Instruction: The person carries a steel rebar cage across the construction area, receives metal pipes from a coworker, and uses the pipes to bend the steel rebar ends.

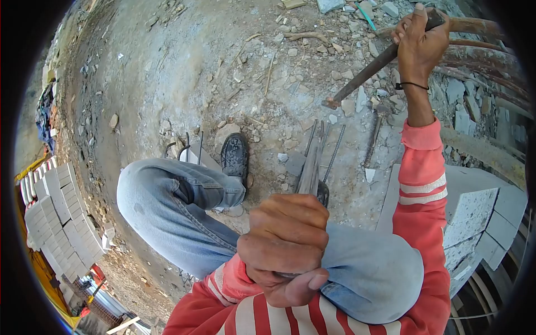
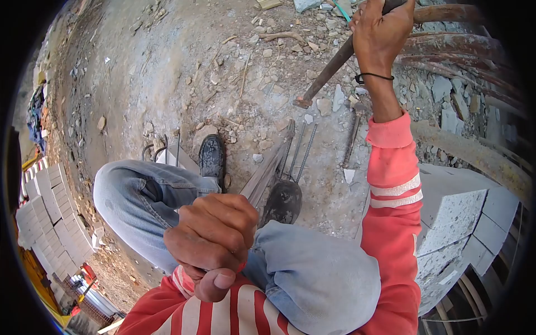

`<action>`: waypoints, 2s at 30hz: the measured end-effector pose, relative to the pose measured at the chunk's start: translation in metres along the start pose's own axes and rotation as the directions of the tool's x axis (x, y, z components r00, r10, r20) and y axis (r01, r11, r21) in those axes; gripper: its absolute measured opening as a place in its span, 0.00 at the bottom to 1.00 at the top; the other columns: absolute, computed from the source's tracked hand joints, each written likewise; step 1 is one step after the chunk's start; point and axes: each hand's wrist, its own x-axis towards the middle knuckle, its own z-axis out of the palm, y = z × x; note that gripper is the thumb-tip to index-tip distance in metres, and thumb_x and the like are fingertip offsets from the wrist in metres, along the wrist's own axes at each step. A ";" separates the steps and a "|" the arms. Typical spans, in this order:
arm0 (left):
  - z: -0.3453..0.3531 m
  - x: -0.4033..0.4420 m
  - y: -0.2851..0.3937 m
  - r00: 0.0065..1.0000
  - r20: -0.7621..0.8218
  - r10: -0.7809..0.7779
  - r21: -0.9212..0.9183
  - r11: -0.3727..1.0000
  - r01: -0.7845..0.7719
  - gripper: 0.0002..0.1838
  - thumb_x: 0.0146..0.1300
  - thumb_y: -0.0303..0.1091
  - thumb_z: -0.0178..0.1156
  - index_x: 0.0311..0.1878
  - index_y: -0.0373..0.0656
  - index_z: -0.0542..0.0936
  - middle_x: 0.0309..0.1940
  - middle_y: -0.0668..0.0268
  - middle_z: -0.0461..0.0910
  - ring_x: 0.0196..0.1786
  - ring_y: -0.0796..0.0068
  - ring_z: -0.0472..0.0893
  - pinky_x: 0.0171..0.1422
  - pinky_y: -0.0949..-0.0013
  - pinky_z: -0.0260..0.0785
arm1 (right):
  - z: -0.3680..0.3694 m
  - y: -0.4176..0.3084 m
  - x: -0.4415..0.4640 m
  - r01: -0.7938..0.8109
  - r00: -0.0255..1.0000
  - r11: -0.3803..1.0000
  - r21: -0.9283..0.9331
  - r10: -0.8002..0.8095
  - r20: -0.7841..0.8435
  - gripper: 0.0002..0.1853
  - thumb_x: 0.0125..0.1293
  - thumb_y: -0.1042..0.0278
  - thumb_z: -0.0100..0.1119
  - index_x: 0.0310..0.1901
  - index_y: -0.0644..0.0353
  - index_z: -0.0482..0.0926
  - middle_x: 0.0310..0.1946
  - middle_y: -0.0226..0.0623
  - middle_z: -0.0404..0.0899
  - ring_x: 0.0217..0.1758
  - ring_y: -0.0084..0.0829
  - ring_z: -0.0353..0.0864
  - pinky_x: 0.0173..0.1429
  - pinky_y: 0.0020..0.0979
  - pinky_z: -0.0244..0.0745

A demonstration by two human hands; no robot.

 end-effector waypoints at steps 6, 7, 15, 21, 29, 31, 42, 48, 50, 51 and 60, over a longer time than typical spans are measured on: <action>-0.005 -0.003 0.001 0.999 -0.053 0.003 -0.018 1.000 -0.004 0.19 0.55 0.33 0.61 0.11 0.42 0.68 0.08 0.69 0.67 0.11 0.72 0.66 0.24 0.65 0.63 | 0.017 0.018 -0.001 -0.155 0.986 0.988 -0.011 0.154 -0.065 0.11 0.77 0.70 0.46 0.56 0.62 0.67 0.24 0.25 0.67 0.18 0.21 0.64 0.21 0.27 0.64; -0.007 -0.004 0.001 0.999 -0.046 -0.001 -0.050 0.999 -0.001 0.16 0.51 0.30 0.63 0.13 0.40 0.70 0.10 0.67 0.68 0.11 0.70 0.65 0.23 0.65 0.61 | 0.018 0.021 0.000 -0.157 0.986 0.988 -0.013 0.156 -0.065 0.11 0.77 0.70 0.46 0.56 0.62 0.67 0.24 0.25 0.67 0.18 0.21 0.64 0.21 0.27 0.64; -0.010 -0.007 0.001 0.999 -0.047 -0.003 -0.074 0.997 -0.001 0.09 0.46 0.28 0.65 0.17 0.37 0.75 0.14 0.63 0.73 0.14 0.67 0.68 0.24 0.65 0.60 | 0.043 0.006 0.001 0.081 0.996 0.909 -0.409 -0.089 -0.002 0.13 0.75 0.68 0.49 0.51 0.72 0.69 0.43 0.48 0.76 0.48 0.38 0.75 0.55 0.38 0.70; -0.010 -0.008 0.001 1.000 -0.024 -0.012 -0.085 0.996 0.010 0.08 0.45 0.28 0.65 0.19 0.37 0.76 0.16 0.62 0.74 0.14 0.67 0.69 0.24 0.65 0.62 | 0.036 0.055 0.013 0.222 0.970 0.813 -0.538 -0.240 0.038 0.14 0.70 0.70 0.49 0.51 0.72 0.70 0.45 0.56 0.77 0.51 0.51 0.75 0.58 0.44 0.69; -0.010 -0.007 -0.001 0.998 -0.061 0.004 -0.086 0.996 -0.009 0.09 0.46 0.28 0.64 0.18 0.37 0.75 0.15 0.63 0.73 0.14 0.68 0.67 0.24 0.65 0.61 | 0.032 0.020 0.009 0.171 0.976 0.854 -0.491 -0.217 -0.038 0.14 0.71 0.70 0.50 0.52 0.71 0.69 0.45 0.51 0.77 0.49 0.42 0.75 0.56 0.40 0.71; -0.012 -0.006 -0.001 0.999 -0.044 0.006 -0.090 0.996 -0.010 0.10 0.46 0.29 0.64 0.16 0.38 0.74 0.13 0.64 0.72 0.13 0.68 0.67 0.24 0.65 0.61 | 0.019 0.015 0.012 0.094 0.985 0.898 -0.431 -0.147 -0.091 0.14 0.73 0.69 0.51 0.52 0.71 0.69 0.44 0.48 0.77 0.47 0.38 0.76 0.54 0.38 0.72; -0.011 -0.004 -0.005 0.999 -0.014 0.045 -0.054 0.998 -0.046 0.22 0.60 0.36 0.61 0.12 0.44 0.68 0.08 0.69 0.69 0.10 0.73 0.65 0.21 0.67 0.60 | -0.141 0.095 -0.111 -0.239 0.919 0.522 -0.819 0.393 -0.017 0.15 0.74 0.59 0.55 0.47 0.65 0.70 0.22 0.34 0.72 0.21 0.27 0.73 0.25 0.31 0.67; -0.004 -0.006 -0.002 0.997 -0.077 -0.021 -0.031 0.999 0.019 0.23 0.62 0.40 0.60 0.12 0.48 0.65 0.07 0.71 0.66 0.09 0.76 0.62 0.22 0.67 0.57 | -0.182 0.087 -0.252 -0.265 0.882 0.403 -0.876 0.468 -0.051 0.19 0.68 0.65 0.60 0.56 0.66 0.72 0.41 0.50 0.78 0.42 0.44 0.81 0.49 0.43 0.75; -0.004 -0.005 0.000 0.995 -0.080 -0.060 0.003 0.998 0.060 0.23 0.62 0.40 0.59 0.13 0.50 0.63 0.06 0.72 0.64 0.09 0.76 0.58 0.25 0.67 0.56 | -0.194 0.067 -0.302 -0.317 0.821 0.224 -0.922 0.551 -0.149 0.18 0.65 0.64 0.64 0.51 0.64 0.73 0.43 0.51 0.76 0.45 0.50 0.79 0.51 0.45 0.74; -0.005 -0.005 -0.001 0.995 -0.072 -0.063 -0.004 0.998 0.063 0.23 0.62 0.40 0.59 0.13 0.50 0.63 0.06 0.72 0.64 0.09 0.76 0.58 0.25 0.67 0.56 | -0.194 0.053 -0.326 -0.373 0.732 0.132 -0.919 0.650 -0.203 0.19 0.64 0.62 0.66 0.50 0.64 0.73 0.43 0.51 0.76 0.45 0.51 0.79 0.51 0.46 0.74; -0.001 -0.006 0.007 0.982 -0.162 -0.093 0.013 0.995 0.096 0.23 0.59 0.38 0.60 0.12 0.43 0.64 0.08 0.69 0.66 0.11 0.73 0.64 0.24 0.64 0.60 | -0.210 0.062 -0.451 -0.320 0.741 0.121 -0.940 0.650 -0.169 0.22 0.56 0.64 0.71 0.47 0.64 0.73 0.46 0.50 0.70 0.51 0.53 0.74 0.52 0.48 0.73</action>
